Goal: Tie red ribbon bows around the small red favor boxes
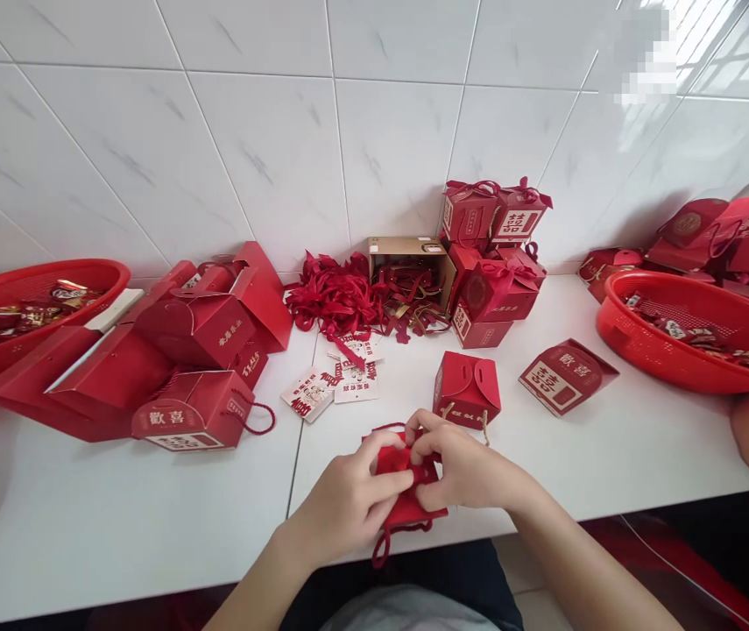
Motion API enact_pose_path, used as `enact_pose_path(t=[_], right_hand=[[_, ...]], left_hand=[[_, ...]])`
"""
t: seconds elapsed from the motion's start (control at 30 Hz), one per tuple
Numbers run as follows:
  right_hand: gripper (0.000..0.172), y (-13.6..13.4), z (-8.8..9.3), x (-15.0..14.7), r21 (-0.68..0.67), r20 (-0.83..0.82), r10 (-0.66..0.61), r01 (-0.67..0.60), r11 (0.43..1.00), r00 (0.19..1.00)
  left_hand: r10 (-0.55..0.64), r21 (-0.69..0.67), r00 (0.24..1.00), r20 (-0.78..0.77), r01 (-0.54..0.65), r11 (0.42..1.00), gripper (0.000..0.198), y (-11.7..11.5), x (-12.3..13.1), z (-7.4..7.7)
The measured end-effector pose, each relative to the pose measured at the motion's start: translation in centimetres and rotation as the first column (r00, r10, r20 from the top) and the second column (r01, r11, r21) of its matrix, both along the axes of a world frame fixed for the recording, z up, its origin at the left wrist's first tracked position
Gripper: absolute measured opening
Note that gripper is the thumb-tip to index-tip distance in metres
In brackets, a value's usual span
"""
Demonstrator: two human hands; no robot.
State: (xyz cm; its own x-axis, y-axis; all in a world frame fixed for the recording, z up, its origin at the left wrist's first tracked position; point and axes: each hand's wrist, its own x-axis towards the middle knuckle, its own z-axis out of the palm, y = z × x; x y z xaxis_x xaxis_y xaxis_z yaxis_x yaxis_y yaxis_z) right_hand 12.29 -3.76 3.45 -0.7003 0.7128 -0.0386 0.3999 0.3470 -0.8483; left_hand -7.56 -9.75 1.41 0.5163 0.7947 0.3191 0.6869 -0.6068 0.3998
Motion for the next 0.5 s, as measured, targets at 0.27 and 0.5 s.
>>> enact_pose_path(t=[0.27, 0.5], right_hand=[[0.016, 0.1, 0.3, 0.9, 0.020, -0.019, -0.007, 0.008, 1.000, 1.000], [0.018, 0.0, -0.9, 2.2, 0.053, -0.014, -0.124, 0.125, 0.991, 0.992]], left_hand=[[0.062, -0.074, 0.958, 0.281, -0.043, 0.996, 0.027, 1.1, -0.6, -0.6], [0.118, -0.157, 0.993, 0.029, -0.112, 0.981, 0.020, 0.3, -3.7, 1.8]])
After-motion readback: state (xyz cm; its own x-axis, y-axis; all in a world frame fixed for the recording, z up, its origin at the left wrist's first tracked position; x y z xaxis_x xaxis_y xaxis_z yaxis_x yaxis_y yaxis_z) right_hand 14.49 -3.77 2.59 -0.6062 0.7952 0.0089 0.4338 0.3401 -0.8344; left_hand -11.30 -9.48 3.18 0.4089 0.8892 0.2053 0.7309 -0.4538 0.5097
